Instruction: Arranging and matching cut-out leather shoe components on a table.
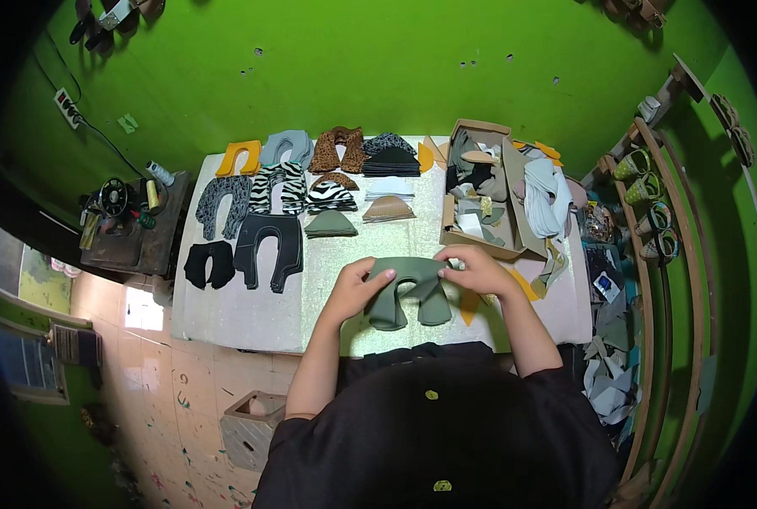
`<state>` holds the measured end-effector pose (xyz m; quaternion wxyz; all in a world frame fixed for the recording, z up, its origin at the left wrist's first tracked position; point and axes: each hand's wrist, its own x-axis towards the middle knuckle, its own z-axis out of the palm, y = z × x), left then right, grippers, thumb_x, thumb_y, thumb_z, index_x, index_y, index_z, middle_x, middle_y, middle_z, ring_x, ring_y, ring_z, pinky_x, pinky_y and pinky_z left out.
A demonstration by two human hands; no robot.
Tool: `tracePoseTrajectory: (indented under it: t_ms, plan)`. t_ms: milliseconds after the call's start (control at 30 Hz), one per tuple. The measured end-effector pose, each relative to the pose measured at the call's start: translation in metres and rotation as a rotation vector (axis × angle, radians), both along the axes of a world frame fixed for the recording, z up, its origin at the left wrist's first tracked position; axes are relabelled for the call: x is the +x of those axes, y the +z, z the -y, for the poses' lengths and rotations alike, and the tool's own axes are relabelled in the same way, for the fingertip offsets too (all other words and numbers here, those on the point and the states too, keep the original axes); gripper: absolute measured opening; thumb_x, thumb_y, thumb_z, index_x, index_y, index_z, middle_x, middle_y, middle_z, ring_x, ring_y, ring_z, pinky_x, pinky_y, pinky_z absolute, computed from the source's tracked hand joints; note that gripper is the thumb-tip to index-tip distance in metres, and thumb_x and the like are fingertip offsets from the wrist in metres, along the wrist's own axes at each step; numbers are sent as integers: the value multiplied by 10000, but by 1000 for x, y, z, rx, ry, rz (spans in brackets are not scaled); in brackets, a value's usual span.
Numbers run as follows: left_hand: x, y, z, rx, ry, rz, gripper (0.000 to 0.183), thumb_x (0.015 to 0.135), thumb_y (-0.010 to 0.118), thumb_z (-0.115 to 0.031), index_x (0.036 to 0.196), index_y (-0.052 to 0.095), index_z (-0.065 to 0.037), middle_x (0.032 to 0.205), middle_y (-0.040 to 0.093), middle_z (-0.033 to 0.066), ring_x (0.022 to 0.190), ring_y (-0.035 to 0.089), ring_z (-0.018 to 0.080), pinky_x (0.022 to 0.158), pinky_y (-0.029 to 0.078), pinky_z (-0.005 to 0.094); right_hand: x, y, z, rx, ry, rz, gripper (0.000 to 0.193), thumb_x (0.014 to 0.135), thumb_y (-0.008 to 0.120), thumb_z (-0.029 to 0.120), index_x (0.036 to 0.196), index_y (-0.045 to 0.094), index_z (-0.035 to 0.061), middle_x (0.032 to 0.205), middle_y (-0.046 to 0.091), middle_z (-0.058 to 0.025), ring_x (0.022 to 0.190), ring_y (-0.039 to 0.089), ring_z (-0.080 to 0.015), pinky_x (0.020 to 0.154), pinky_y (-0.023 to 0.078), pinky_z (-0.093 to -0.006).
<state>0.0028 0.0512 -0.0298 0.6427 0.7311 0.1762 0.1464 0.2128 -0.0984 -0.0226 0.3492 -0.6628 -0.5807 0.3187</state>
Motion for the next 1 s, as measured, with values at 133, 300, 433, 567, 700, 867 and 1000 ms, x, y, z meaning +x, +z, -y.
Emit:
tracePoseTrajectory:
  t_ms: [133,300,433,567,700,867,1000]
  plan:
    - [-1,-15,5,-170,155,-26,262,897,594,-230,961,637,20,807,637,25,705,548,66,631,452,232,0,-49,3,18,-166,-434,219,838,620,131,1023,561,31,843,616,-45,814,554,-93,724,427,-240]
    - [-1,-60,20,-76,300,-108,252,891,597,-225,972,635,10,775,642,46,685,552,69,616,454,240,-28,-65,-6,-5,-559,-750,154,887,581,130,987,531,25,728,628,-14,623,546,-59,572,440,-220]
    - [7,-84,28,148,396,-256,272,883,593,-253,972,628,1,706,628,106,633,572,121,599,450,267,-35,-136,-3,29,-633,-356,169,872,594,173,986,551,56,653,622,-71,547,557,-113,510,421,-294]
    - [6,-120,28,433,459,-206,295,873,585,-280,957,624,0,702,619,160,620,605,274,590,453,342,-56,-131,0,49,-652,68,156,853,594,199,944,586,73,641,600,-118,576,570,-276,526,401,-370]
    - [9,-127,26,570,494,-129,279,848,611,-269,927,633,-2,779,587,150,733,571,299,663,442,360,-61,-143,1,265,-690,248,151,846,592,215,913,605,81,738,599,-101,757,566,-302,732,362,-399]
    - [11,-131,28,603,489,-259,237,815,638,-229,929,637,-21,897,570,142,870,542,308,742,433,376,-55,-146,3,180,-696,419,150,828,599,206,931,602,98,900,586,-88,872,543,-274,782,337,-391]
    - [13,-132,32,779,585,-216,357,813,612,-173,1143,544,-57,1136,502,160,1026,482,317,854,377,441,-62,-139,1,216,-754,578,221,812,597,203,1015,570,122,1083,528,-81,1031,491,-240,845,309,-419]
